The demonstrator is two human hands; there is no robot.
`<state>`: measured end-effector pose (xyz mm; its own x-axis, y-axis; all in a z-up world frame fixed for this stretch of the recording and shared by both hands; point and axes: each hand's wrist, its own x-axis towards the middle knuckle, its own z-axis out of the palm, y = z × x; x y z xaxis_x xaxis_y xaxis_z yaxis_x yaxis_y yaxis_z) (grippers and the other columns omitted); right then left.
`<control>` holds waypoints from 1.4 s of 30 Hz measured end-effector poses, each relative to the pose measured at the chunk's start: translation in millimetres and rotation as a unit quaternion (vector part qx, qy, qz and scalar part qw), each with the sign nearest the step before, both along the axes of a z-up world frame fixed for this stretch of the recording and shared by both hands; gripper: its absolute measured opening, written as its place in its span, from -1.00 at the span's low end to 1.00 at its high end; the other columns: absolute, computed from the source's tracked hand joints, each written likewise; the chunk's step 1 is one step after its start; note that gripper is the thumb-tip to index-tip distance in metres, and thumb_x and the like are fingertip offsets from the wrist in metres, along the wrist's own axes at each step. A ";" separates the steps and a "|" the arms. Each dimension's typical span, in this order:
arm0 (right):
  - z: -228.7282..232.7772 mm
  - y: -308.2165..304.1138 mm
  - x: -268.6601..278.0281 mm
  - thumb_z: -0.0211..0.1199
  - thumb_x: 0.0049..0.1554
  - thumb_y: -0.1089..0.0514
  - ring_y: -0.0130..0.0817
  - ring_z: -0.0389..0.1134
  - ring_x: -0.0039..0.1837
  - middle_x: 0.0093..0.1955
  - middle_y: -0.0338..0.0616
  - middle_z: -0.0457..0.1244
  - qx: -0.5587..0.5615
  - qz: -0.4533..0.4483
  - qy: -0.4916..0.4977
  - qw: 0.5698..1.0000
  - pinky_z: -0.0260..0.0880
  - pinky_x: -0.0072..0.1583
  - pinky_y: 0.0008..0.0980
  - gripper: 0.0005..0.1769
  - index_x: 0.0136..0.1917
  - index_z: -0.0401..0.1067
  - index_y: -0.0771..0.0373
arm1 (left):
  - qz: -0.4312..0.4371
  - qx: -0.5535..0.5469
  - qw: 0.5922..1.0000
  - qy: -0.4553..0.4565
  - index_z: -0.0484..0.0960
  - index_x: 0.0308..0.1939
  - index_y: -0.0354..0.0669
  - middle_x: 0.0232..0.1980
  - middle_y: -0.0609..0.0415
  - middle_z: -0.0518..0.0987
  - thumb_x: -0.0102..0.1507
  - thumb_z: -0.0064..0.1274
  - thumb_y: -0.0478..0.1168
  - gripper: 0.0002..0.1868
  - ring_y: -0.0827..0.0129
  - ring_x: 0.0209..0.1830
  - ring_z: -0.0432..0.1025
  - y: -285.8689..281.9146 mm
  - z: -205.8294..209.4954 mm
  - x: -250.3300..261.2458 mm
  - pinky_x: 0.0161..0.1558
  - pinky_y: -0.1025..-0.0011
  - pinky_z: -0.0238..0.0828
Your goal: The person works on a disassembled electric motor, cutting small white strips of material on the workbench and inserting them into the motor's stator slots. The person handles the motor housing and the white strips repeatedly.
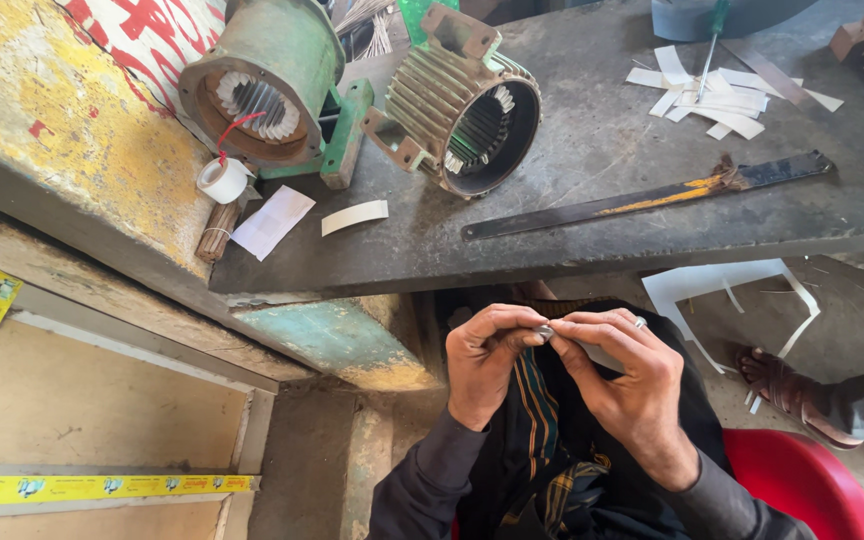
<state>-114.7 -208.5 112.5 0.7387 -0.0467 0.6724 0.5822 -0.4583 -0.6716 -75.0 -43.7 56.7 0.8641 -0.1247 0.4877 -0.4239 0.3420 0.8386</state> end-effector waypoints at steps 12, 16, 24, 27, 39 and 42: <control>-1.4 4.5 3.4 0.44 0.05 0.30 -0.33 0.49 0.03 -0.02 -0.11 0.44 0.012 -0.007 0.028 1.000 0.47 0.08 -0.40 -0.81 -0.03 0.59 0.27 | -0.003 0.005 1.000 0.030 0.65 0.02 -0.31 0.00 0.04 0.65 0.37 0.13 -0.44 -0.85 0.48 0.02 0.57 -0.3 12.8 -7.3 0.10 0.52 0.55; -12.2 14.0 35.5 0.45 0.06 0.28 -0.30 0.50 0.03 -0.02 -0.08 0.44 -0.007 -0.031 0.010 0.999 0.46 0.07 -0.38 -0.86 -0.07 0.57 0.26 | 0.081 0.062 0.994 0.033 0.66 0.03 -0.30 -0.04 0.06 0.67 0.37 0.11 -0.41 -0.84 0.49 -0.04 0.57 6.3 18.5 7.0 0.01 0.54 0.54; -31.3 30.8 223.9 0.45 0.12 0.20 0.01 0.42 -0.05 -0.09 -0.04 0.36 -0.100 -0.118 -0.038 0.987 0.37 -0.01 -0.14 -0.92 -0.11 0.59 0.23 | 0.428 0.253 0.865 -0.074 0.75 -0.04 -0.24 -0.11 0.02 0.72 0.39 0.13 -0.17 -0.78 0.41 -0.19 0.57 85.1 10.4 141.3 -0.10 0.44 0.50; -40.5 36.5 262.9 0.43 0.08 0.22 0.00 0.42 -0.03 -0.06 -0.08 0.38 -0.106 -0.108 -0.041 0.988 0.40 0.01 -0.13 -0.92 -0.10 0.62 0.20 | 0.443 0.256 0.858 -0.039 0.73 -0.03 -0.23 -0.11 0.01 0.68 0.38 0.06 -0.20 -0.78 0.43 -0.21 0.59 111.8 -0.3 175.8 -0.16 0.47 0.50; -50.6 49.9 283.6 0.40 0.11 0.25 -0.04 0.43 -0.02 -0.04 -0.12 0.37 -0.155 -0.101 -0.037 0.982 0.40 0.02 -0.15 -0.93 -0.08 0.60 0.23 | 0.392 0.283 0.875 0.008 0.72 -0.05 -0.20 -0.14 0.04 0.68 0.34 0.12 -0.17 -0.79 0.35 -0.29 0.58 114.8 -10.8 174.2 -0.24 0.40 0.46; -50.2 50.4 283.2 0.39 0.12 0.26 -0.05 0.42 0.00 -0.03 -0.12 0.37 -0.178 -0.104 -0.052 0.977 0.40 0.04 -0.15 -0.93 -0.08 0.60 0.24 | 0.383 0.294 0.876 0.020 0.72 -0.06 -0.18 -0.16 0.03 0.67 0.34 0.11 -0.18 -0.81 0.34 -0.27 0.59 114.3 -7.3 173.0 -0.22 0.38 0.46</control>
<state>168.5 -158.1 62.2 0.6647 0.0607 0.7446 0.5078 -0.7678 -0.3907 98.1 70.6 49.4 0.8189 0.2793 0.5014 -0.3070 -0.5250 0.7938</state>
